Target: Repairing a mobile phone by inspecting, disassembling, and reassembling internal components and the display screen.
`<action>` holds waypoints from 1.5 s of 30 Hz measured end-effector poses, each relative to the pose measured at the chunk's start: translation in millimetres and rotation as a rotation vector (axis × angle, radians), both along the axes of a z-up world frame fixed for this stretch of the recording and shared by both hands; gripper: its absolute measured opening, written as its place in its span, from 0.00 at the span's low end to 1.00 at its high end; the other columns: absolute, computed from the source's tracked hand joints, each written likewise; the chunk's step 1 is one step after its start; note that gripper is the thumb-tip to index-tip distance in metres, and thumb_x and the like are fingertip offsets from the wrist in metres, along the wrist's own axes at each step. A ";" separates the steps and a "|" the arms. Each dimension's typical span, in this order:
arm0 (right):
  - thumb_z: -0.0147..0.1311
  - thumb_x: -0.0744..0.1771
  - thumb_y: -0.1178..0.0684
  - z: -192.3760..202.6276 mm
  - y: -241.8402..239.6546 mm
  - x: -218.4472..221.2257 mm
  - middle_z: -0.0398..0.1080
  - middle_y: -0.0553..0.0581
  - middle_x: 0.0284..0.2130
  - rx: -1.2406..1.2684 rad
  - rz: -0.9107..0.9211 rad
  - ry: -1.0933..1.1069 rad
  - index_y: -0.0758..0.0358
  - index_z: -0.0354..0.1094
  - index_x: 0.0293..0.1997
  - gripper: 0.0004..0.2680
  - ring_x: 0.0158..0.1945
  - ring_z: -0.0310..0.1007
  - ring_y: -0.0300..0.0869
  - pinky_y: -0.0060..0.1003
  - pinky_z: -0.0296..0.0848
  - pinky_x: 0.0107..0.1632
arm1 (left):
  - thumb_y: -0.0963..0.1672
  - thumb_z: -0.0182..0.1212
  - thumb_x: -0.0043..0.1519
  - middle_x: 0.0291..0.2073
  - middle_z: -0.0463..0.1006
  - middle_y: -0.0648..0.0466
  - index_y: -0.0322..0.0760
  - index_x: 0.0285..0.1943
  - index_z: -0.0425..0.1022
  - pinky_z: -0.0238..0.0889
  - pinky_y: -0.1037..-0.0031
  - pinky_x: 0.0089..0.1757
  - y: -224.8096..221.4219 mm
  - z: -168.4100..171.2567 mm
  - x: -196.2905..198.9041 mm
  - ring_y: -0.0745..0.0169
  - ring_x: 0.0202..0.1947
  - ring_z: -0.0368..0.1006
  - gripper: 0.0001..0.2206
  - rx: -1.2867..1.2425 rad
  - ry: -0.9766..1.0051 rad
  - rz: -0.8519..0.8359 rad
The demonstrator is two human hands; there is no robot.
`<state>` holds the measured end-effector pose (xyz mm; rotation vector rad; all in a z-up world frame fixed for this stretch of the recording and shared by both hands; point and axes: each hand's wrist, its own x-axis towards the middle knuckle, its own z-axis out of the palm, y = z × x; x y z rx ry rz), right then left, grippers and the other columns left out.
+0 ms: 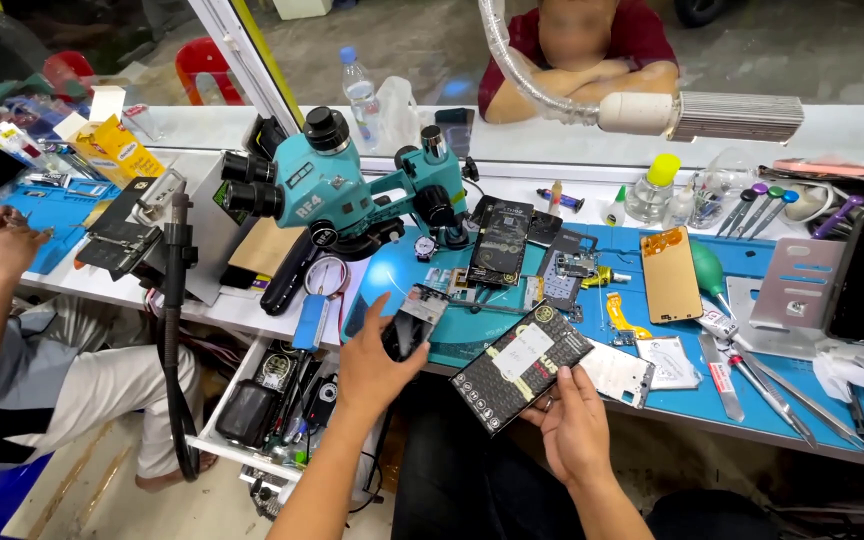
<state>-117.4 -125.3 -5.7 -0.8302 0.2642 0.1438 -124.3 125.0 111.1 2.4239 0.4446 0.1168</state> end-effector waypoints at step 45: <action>0.46 0.72 0.52 -15.3 -30.6 -7.8 0.65 0.54 0.31 0.018 -0.124 0.061 0.58 0.62 0.56 0.07 0.29 0.61 0.41 0.45 0.73 0.34 | 0.54 0.57 0.63 0.70 0.61 0.35 0.33 0.78 0.46 0.61 0.49 0.56 55.4 -75.4 73.7 0.32 0.65 0.62 0.38 0.210 -0.210 0.025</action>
